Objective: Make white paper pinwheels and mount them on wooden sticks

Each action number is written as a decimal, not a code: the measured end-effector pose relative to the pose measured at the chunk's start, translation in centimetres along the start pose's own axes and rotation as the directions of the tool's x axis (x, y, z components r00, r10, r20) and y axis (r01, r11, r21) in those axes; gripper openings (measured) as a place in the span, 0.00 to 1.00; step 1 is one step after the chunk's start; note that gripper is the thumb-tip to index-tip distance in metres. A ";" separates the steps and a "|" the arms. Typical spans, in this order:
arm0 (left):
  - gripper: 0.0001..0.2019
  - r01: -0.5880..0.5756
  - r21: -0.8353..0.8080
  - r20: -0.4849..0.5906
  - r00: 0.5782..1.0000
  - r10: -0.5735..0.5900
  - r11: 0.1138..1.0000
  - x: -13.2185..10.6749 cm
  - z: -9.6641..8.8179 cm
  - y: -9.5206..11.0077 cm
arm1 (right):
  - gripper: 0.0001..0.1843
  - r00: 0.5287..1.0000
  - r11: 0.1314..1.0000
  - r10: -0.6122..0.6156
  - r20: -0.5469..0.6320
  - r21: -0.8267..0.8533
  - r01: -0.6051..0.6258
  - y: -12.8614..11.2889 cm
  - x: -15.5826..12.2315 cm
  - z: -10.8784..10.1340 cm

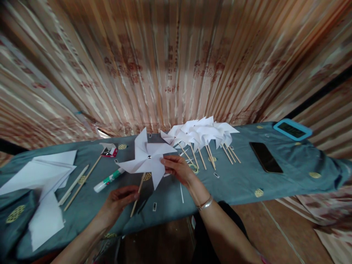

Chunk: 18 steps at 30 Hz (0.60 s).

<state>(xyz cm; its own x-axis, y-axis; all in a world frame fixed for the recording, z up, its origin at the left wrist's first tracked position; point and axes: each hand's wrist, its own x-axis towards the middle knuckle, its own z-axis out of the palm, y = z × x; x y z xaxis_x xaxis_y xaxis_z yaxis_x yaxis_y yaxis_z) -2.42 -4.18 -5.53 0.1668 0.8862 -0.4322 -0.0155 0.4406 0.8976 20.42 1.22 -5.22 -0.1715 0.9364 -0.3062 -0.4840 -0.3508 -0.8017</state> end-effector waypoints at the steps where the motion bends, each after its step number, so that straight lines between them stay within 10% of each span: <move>1: 0.12 -0.002 0.006 -0.005 1.000 0.002 1.000 0.0 0.0 0.0 | 0.15 1.000 1.000 0.008 0.004 0.013 -0.008 0.1 0.0 0.1; 18: 0.14 0.018 -0.114 -0.064 0.998 -0.025 0.993 0.5 0.4 -0.7 | 0.16 0.994 0.981 0.100 0.052 0.162 -0.107 1.5 -0.2 1.4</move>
<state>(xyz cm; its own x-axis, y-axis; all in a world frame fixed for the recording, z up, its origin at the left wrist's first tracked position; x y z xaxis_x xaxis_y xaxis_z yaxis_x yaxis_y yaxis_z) -1.93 -4.13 -6.33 0.1040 0.8821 -0.4594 -0.1251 0.4699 0.8738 18.51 0.48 -5.63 -0.2635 0.8960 -0.3575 -0.5956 -0.4426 -0.6704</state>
